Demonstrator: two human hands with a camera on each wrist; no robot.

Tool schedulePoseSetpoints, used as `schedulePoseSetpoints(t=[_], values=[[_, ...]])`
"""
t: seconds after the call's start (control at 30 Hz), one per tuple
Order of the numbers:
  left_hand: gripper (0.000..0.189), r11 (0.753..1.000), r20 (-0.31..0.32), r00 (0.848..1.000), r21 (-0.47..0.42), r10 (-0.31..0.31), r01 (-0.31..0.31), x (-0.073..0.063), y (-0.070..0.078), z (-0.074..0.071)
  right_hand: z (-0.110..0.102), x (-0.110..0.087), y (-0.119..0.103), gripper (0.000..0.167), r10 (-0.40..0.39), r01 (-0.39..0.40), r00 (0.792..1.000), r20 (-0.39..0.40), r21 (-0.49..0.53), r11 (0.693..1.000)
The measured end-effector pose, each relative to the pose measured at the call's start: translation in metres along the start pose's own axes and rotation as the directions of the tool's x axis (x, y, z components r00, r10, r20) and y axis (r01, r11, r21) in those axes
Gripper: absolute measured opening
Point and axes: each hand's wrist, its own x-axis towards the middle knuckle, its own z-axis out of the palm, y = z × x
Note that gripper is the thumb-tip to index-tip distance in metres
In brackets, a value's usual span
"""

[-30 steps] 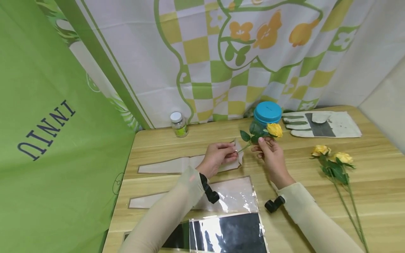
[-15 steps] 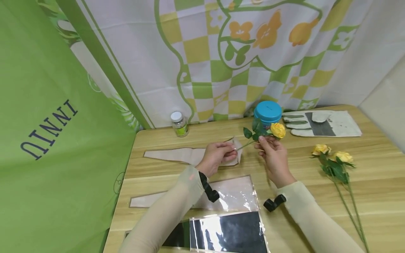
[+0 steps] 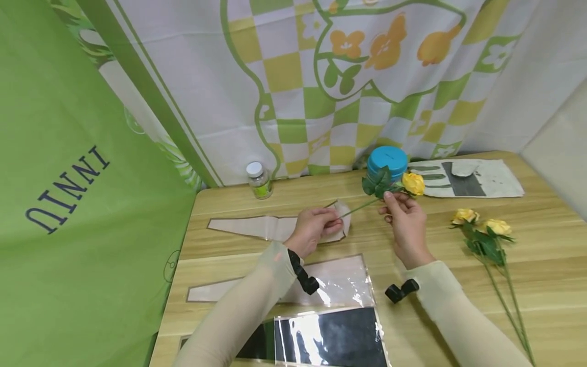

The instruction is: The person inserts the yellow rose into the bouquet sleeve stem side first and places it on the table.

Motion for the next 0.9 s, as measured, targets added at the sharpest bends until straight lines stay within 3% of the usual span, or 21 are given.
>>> schedulePoseSetpoints(t=[0.27, 0.53, 0.73, 0.8, 0.9], values=[[0.012, 0.999, -0.006, 1.000, -0.037, -0.010, 0.009, 0.000, 0.000, 0.007, 0.006, -0.009, 0.013, 0.027, -0.023, 0.032, 0.996, 0.088, -0.099, 0.995], [0.015, 0.997, -0.002, 0.998, -0.010, 0.071, -0.071, -0.006, 0.008, 0.010, 0.009, -0.016, 0.021, 0.026, -0.009, 0.045, 0.986, 0.168, -0.208, 0.977], [0.015, 0.996, 0.015, 0.996, 0.000, 0.087, -0.087, -0.008, 0.010, 0.011, 0.010, -0.018, 0.027, 0.032, 0.045, 0.005, 0.983, 0.180, -0.270, 0.963], [0.015, 0.996, 0.012, 0.996, 0.002, 0.087, -0.088, -0.009, 0.010, 0.011, 0.010, -0.018, 0.029, 0.031, 0.090, -0.044, 0.977, 0.192, -0.231, 0.972], [0.015, 0.996, 0.009, 0.996, 0.003, 0.085, -0.085, -0.009, 0.010, 0.010, 0.009, -0.017, 0.030, 0.023, 0.153, -0.134, 0.958, 0.244, -0.094, 0.987]])
